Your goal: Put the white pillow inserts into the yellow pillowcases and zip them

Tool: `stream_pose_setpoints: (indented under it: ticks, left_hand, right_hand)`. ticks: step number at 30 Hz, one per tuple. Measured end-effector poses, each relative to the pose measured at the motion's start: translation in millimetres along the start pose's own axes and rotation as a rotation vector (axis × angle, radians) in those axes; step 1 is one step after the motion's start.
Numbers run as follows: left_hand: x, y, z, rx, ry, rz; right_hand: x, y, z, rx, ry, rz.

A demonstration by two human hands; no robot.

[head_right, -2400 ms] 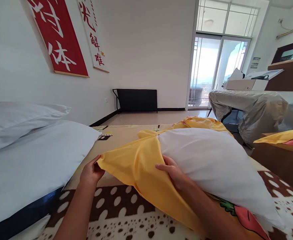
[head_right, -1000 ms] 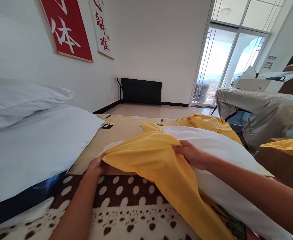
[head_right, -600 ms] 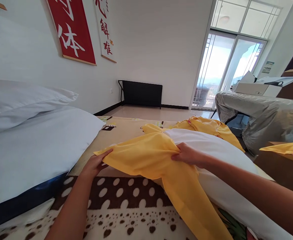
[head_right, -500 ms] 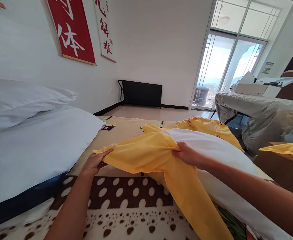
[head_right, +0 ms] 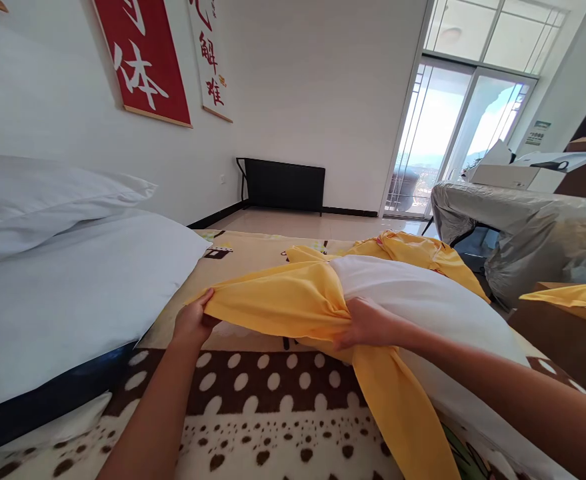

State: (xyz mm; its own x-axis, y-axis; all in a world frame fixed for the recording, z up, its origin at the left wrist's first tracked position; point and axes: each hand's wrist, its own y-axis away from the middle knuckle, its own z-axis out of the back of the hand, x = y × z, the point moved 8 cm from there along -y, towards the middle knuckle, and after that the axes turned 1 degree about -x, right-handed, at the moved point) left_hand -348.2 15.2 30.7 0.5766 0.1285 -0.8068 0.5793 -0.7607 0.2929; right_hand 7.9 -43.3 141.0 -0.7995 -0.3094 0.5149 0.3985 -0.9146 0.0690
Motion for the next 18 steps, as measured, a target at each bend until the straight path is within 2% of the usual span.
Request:
stream_pose_setpoints:
  ticks: [2, 4, 10, 14, 18]
  left_hand:
    - [-1, 0, 1.5, -0.02, -0.004, -0.014]
    - [-2, 1, 1.3, -0.024, -0.012, -0.018]
    - [-7, 7, 1.2, -0.054, -0.046, -0.054]
    - [-12, 10, 1.3, -0.071, -0.061, -0.101]
    - [-10, 7, -0.6, -0.039, -0.03, -0.067]
  right_hand:
    - [1, -1, -2, -0.032, 0.315, -0.002]
    - [1, 1, -5, -0.064, 0.508, -0.015]
    - [4, 2, -29, -0.077, 0.757, 0.061]
    - [8, -1, -28, -0.044, 0.662, 0.049]
    - [28, 6, -12, 0.019, 0.224, 0.087]
